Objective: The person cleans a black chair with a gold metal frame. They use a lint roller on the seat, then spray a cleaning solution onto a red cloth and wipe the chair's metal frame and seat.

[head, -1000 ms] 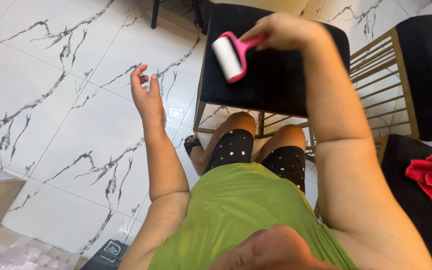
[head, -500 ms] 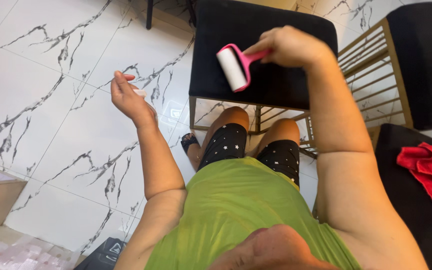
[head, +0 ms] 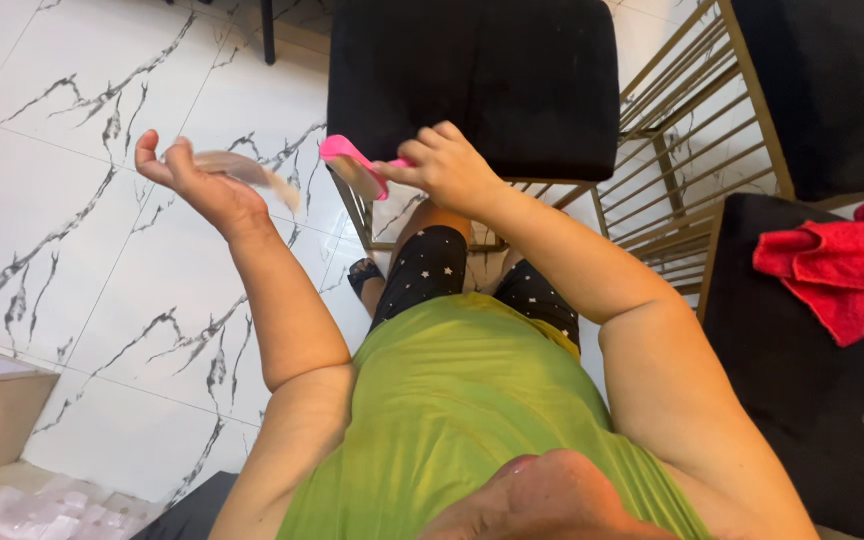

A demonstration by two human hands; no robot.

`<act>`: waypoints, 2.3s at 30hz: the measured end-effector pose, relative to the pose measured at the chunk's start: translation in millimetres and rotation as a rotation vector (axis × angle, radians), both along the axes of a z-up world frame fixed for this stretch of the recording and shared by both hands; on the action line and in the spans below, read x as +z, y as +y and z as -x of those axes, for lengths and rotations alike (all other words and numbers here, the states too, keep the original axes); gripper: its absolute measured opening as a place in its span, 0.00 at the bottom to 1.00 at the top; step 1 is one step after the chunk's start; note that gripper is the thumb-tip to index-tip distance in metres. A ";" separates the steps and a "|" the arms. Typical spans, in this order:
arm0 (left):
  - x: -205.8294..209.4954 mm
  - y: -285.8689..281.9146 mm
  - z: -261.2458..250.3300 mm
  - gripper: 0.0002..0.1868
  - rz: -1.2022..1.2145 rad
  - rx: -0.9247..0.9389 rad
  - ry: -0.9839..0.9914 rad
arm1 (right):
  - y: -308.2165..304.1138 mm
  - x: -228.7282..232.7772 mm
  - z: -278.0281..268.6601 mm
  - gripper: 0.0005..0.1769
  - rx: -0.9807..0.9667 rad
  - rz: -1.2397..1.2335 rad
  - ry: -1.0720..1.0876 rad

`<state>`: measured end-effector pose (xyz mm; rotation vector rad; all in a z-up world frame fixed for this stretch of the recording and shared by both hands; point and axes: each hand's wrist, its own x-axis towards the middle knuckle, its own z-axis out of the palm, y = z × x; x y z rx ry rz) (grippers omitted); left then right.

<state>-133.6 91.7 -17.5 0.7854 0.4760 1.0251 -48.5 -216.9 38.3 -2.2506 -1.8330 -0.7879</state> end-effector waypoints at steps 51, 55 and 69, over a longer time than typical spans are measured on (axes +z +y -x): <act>42.6 -664.4 11.8 0.24 -0.440 -1.634 -0.267 | -490.0 -20.4 336.0 0.32 -1.822 -0.827 0.056; 42.8 -687.6 23.2 0.17 -0.885 -1.496 -0.302 | -477.8 -8.2 341.0 0.38 -1.749 -0.891 0.061; 57.6 -655.5 25.4 0.21 -1.119 -1.339 -0.518 | -521.4 54.2 272.9 0.48 -1.165 -1.270 0.363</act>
